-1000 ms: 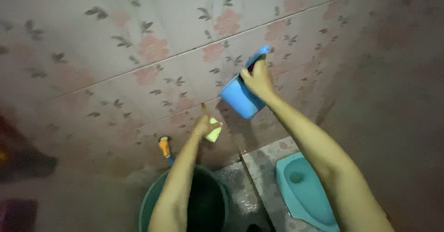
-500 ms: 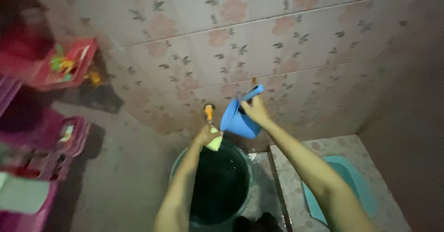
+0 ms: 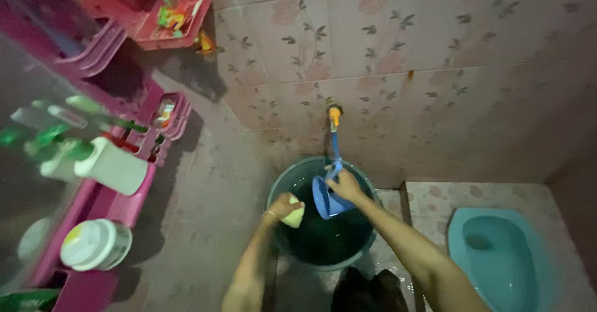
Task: The person scrubs a tiled bathroom wall with a sponge, repeatedly scooping water from a bucket with a blue plastic jug and pouring it over the wall to rinse. The person also wipes a pink-framed mirror and a wall-mounted storage rack.
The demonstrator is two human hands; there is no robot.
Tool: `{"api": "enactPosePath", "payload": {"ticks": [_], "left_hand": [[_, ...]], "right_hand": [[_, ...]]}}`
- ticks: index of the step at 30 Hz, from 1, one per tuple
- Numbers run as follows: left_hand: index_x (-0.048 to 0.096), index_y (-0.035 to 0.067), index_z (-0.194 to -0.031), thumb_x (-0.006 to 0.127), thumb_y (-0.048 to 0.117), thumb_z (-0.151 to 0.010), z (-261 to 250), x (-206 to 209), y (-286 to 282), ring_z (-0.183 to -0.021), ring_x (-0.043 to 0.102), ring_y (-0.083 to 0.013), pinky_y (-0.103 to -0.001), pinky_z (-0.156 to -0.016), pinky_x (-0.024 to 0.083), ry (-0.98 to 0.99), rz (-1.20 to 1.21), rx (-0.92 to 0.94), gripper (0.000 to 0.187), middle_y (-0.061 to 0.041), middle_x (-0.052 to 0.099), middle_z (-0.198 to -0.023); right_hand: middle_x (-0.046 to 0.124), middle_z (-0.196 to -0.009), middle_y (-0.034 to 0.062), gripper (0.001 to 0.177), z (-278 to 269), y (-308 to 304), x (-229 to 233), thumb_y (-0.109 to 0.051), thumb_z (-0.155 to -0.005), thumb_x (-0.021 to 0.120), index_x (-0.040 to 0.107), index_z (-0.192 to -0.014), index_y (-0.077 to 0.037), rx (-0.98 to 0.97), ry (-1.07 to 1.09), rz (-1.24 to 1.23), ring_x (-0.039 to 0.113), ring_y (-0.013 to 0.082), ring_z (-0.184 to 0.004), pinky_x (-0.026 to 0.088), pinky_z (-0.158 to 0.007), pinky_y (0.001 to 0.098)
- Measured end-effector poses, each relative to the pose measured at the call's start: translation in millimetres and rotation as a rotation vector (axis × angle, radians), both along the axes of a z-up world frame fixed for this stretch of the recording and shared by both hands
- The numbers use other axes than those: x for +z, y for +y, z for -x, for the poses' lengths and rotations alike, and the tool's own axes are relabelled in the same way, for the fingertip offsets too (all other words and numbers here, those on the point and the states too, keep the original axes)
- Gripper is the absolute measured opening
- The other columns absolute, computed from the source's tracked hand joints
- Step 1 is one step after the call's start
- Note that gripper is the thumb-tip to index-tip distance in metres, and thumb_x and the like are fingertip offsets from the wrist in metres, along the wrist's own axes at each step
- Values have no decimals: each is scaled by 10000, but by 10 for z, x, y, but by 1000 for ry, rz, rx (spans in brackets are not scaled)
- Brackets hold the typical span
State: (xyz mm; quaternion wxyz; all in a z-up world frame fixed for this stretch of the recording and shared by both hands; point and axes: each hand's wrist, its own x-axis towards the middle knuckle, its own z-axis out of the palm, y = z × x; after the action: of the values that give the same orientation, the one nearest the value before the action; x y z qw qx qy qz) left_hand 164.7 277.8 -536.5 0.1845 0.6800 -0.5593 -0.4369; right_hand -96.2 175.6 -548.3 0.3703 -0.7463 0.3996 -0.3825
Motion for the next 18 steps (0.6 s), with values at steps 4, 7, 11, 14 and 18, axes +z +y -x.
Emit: {"api": "enactPosePath", "payload": {"ticks": [4,7,11,14,18], "left_hand": [[723,5,-991,804,432,-831,-190,-132,381,-833,730,-258,-412,-757,575,-108,-64,-3,463,-135,751,-889],[738,16,-992,771,451,-851,-235,-239,575,-863,733,-287,-418,-778,573,-172,-107,16,458,-160,758,-931],[738,39,-1098,751,437,-864,-267,-430,788,-982,717,-290,-414,-853,558,-198,-124,44,462,-160,746,-1067],[729,50,-1155,743,425,-874,-287,-593,767,-1044,702,-289,-410,-895,545,-202,-130,64,469,-162,734,-1143],[693,50,-1170,751,404,-892,-323,-877,763,-1055,676,-280,-402,-911,526,-169,-133,90,454,-168,707,-1177]], "right_hand": [[761,-908,159,414,-141,306,-292,-312,-834,715,706,-1220,-163,9,267,-235,733,327,-867,551,-809,446],[748,-914,180,413,-170,464,-560,-350,-837,697,721,-1194,-145,20,189,-200,722,354,-842,552,-745,469],[743,-852,210,347,-209,574,-1082,-379,-846,732,781,-902,-40,-26,394,-346,738,357,-809,554,-739,482],[733,-798,225,295,-153,658,-1406,-314,-819,722,763,-833,-22,5,341,-275,740,377,-776,558,-718,486],[707,-862,264,238,-90,737,-1670,-227,-795,740,731,-862,1,-40,358,-163,701,436,-840,557,-746,500]]}}
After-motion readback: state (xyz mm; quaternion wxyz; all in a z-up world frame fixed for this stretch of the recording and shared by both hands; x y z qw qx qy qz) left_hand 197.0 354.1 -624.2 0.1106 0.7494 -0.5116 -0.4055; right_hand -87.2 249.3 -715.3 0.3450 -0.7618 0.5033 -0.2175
